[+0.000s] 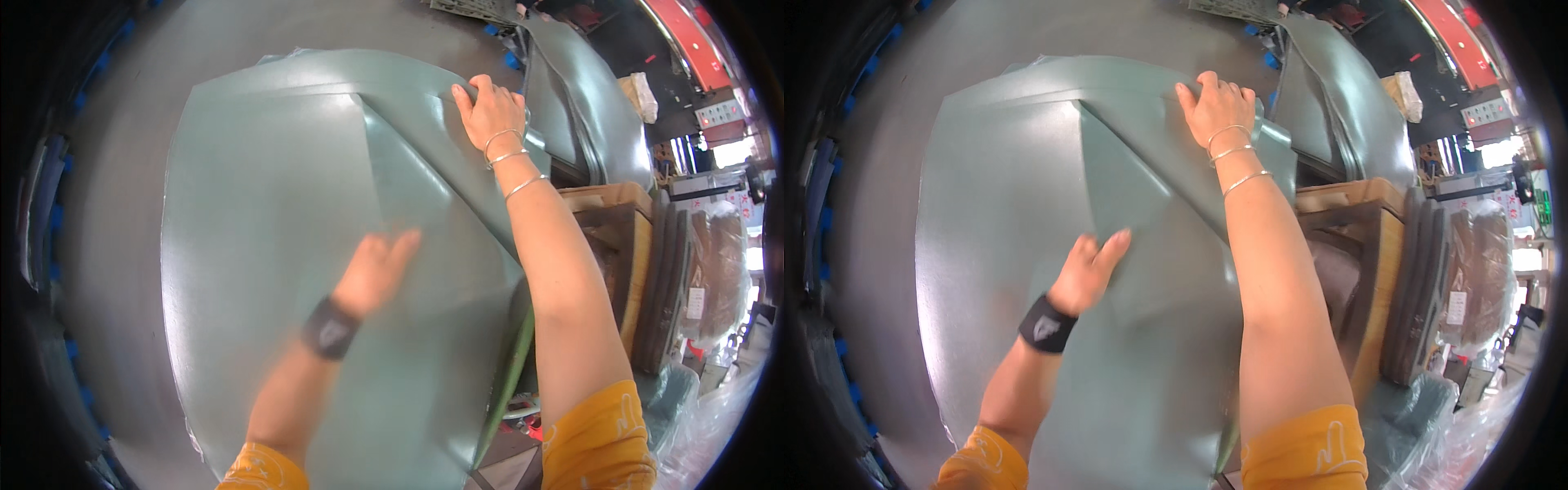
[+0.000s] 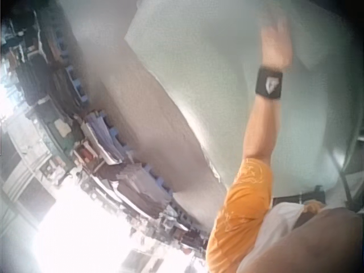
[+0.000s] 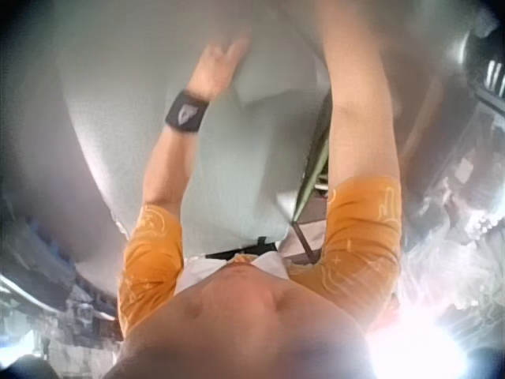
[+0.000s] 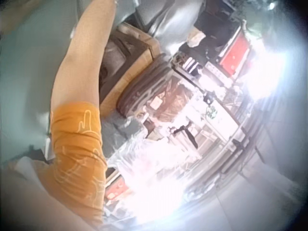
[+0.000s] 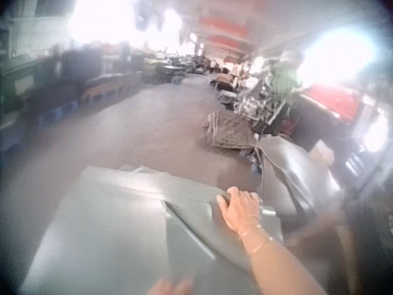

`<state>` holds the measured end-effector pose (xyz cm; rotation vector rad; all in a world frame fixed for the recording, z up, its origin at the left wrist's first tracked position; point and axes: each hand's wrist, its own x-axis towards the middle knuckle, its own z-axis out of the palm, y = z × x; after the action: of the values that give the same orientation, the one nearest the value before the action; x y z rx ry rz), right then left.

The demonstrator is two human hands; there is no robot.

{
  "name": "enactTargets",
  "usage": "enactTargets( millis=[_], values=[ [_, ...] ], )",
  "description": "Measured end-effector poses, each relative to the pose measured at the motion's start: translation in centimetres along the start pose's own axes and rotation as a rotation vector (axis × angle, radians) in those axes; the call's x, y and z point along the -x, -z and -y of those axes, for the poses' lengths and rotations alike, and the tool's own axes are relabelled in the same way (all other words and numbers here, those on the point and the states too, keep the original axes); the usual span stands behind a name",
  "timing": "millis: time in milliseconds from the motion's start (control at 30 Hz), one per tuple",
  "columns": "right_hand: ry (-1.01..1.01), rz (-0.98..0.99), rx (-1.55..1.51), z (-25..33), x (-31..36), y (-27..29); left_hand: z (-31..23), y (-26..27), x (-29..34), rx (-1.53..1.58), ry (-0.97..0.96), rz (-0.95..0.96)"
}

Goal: The person operates a red hydraulic die-cutting machine to cut shapes from light green sheets. They place a sheet on the machine, press a button to cut, remove the cut pieces, and place them into a plastic bag. The person repeats this process with multiple sheets.

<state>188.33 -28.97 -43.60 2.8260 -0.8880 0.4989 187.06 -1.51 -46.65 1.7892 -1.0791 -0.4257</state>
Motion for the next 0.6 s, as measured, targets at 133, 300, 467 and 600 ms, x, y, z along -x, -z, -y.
enactTargets(
  millis=[133,300,467,600],
  values=[
    [0.079,-0.097,-0.044,0.6,0.4,-5.3,-0.7,1.1,6.2,0.235,0.113,-0.088],
    [0.074,0.06,-0.157,-1.0,-0.2,-7.1,-3.3,1.5,10.4,0.273,0.424,-0.082],
    [-0.006,0.189,-0.059,-0.7,-0.8,-7.0,-2.8,1.1,12.2,0.309,0.59,-0.021],
    [-0.097,0.133,0.138,1.6,-0.5,-4.9,-1.7,0.1,11.8,0.318,0.545,0.042]
  ],
)
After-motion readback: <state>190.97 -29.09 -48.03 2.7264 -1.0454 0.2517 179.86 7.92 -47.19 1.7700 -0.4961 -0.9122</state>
